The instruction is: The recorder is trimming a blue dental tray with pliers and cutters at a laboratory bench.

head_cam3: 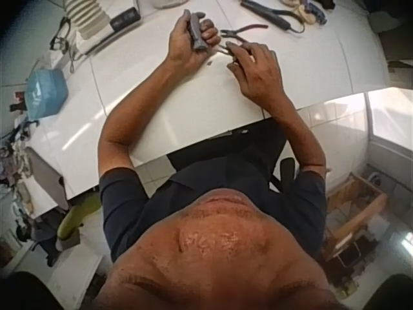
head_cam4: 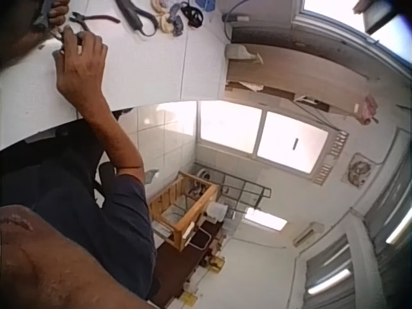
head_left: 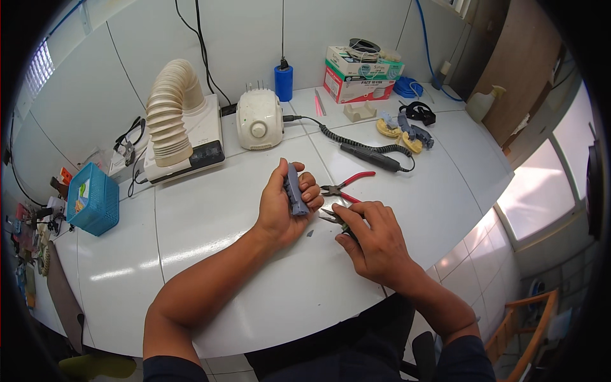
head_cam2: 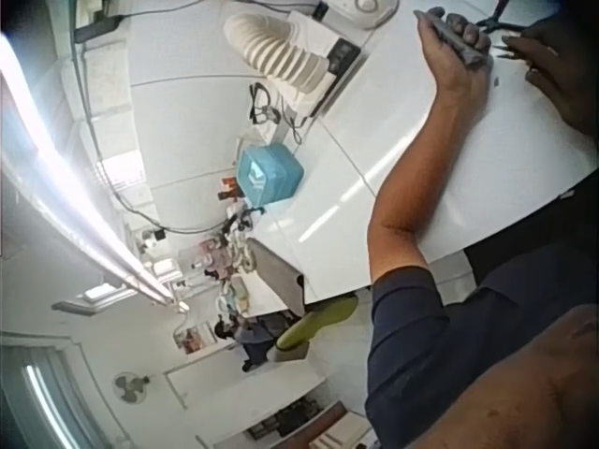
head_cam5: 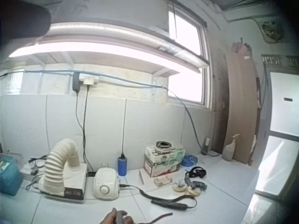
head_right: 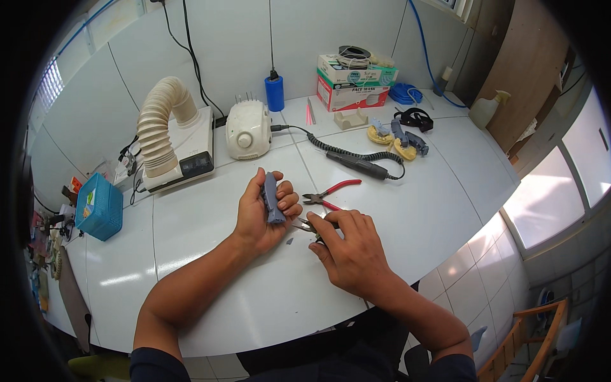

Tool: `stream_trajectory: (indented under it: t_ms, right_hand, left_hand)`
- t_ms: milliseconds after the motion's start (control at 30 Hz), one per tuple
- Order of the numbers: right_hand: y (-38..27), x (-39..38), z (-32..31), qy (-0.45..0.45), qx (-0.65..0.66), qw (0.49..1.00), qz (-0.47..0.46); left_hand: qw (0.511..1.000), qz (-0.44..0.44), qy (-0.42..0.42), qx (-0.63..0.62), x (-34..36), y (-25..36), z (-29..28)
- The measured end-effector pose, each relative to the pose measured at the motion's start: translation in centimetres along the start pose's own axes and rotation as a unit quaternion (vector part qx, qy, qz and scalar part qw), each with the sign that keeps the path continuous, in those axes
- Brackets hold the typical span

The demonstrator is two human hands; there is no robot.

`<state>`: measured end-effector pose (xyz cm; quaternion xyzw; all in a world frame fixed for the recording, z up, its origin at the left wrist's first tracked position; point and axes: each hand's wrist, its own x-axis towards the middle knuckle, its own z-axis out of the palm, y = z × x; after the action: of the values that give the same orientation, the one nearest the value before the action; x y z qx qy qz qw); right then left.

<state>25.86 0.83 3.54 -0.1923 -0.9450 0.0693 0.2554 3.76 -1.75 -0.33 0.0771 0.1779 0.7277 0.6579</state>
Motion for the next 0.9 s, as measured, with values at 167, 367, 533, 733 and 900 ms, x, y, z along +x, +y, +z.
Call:
stream_trajectory:
  t_ms: [167, 367, 533, 733, 900]
  right_hand:
    - [-1.3, 1.9, 2.3, 0.020, 0.040, 0.998, 0.038]
    - [0.6, 5.1, 0.6, -0.026, 0.148, 0.983, 0.105]
    - [4.7, 8.1, 1.2, 0.009, 0.159, 0.987, 0.005]
    - [3.6, 6.4, 1.7, 0.027, 0.192, 0.981, 0.011]
    - [4.3, 6.3, 2.0, 0.044, 0.184, 0.982, 0.007]
  left_hand:
    - [0.999, 0.044, 0.019, -0.001, 0.8, 0.7, -0.7]
    - [0.992, 0.094, 0.011, 0.085, 1.8, 2.0, -0.8]
    - [0.983, 0.136, -0.015, 0.126, 2.6, 1.7, -1.3]
    - [0.978, 0.128, -0.002, 0.162, 2.0, 1.9, -1.8]
    - [0.974, 0.105, 0.009, 0.202, 1.7, 2.1, -0.5]
